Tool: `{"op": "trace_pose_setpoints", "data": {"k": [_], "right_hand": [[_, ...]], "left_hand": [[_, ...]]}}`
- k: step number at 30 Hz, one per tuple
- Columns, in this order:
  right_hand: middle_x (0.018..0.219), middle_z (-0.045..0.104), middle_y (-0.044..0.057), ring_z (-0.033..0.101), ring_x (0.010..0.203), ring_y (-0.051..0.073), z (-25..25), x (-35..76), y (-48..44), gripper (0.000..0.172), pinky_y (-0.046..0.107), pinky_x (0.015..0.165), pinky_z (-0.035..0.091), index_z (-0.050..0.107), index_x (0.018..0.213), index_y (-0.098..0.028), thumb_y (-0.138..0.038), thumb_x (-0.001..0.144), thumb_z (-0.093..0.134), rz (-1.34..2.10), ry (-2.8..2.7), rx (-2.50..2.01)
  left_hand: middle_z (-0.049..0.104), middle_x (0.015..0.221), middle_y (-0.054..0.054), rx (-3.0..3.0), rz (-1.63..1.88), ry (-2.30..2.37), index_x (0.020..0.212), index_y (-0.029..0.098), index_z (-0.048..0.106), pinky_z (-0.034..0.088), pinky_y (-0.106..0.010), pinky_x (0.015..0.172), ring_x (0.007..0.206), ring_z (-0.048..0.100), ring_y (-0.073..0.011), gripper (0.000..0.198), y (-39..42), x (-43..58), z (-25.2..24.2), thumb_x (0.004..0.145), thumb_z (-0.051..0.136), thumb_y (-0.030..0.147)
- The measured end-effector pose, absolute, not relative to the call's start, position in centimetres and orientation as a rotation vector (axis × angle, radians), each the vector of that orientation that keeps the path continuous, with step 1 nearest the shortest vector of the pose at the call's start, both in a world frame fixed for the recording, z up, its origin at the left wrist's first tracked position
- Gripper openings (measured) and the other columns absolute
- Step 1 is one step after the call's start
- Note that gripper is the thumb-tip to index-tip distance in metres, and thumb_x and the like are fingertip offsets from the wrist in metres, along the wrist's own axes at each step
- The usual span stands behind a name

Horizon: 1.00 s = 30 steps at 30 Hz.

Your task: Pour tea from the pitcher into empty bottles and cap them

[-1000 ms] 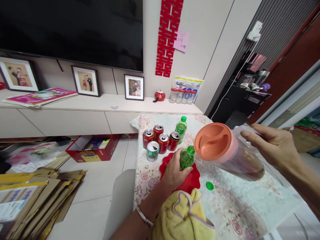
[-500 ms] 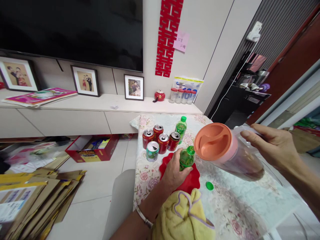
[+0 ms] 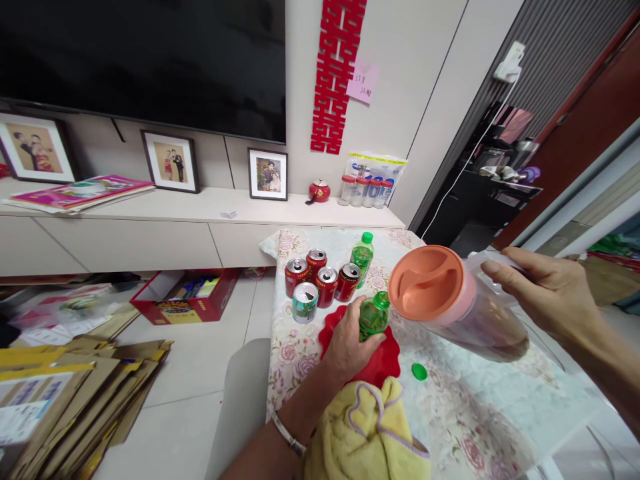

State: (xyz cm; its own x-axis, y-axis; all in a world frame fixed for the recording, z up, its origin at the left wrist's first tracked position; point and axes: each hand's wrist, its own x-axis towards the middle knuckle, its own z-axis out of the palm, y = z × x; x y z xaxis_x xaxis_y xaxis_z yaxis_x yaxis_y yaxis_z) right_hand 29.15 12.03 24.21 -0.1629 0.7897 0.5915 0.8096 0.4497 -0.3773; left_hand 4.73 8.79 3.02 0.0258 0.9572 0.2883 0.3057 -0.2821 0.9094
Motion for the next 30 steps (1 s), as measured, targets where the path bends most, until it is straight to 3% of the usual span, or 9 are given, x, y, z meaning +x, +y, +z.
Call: {"op": "trace_pose_setpoints", "data": {"k": [30], "right_hand": [[0.052,0.031,-0.004,0.032,0.049,0.011,24.4,28.82,11.88,0.068,0.026,0.047,0.023,0.04,0.052,-0.022,-0.082,0.078,0.061,-0.055,-1.954,-1.315]], "left_hand": [[0.058,0.15,-0.018,1.672,1.283,1.313,0.149,0.019,0.038,0.045,-0.051,0.118,0.14,0.056,-0.032,0.077,8.73,4.71,2.99,0.079,0.07,0.025]]}}
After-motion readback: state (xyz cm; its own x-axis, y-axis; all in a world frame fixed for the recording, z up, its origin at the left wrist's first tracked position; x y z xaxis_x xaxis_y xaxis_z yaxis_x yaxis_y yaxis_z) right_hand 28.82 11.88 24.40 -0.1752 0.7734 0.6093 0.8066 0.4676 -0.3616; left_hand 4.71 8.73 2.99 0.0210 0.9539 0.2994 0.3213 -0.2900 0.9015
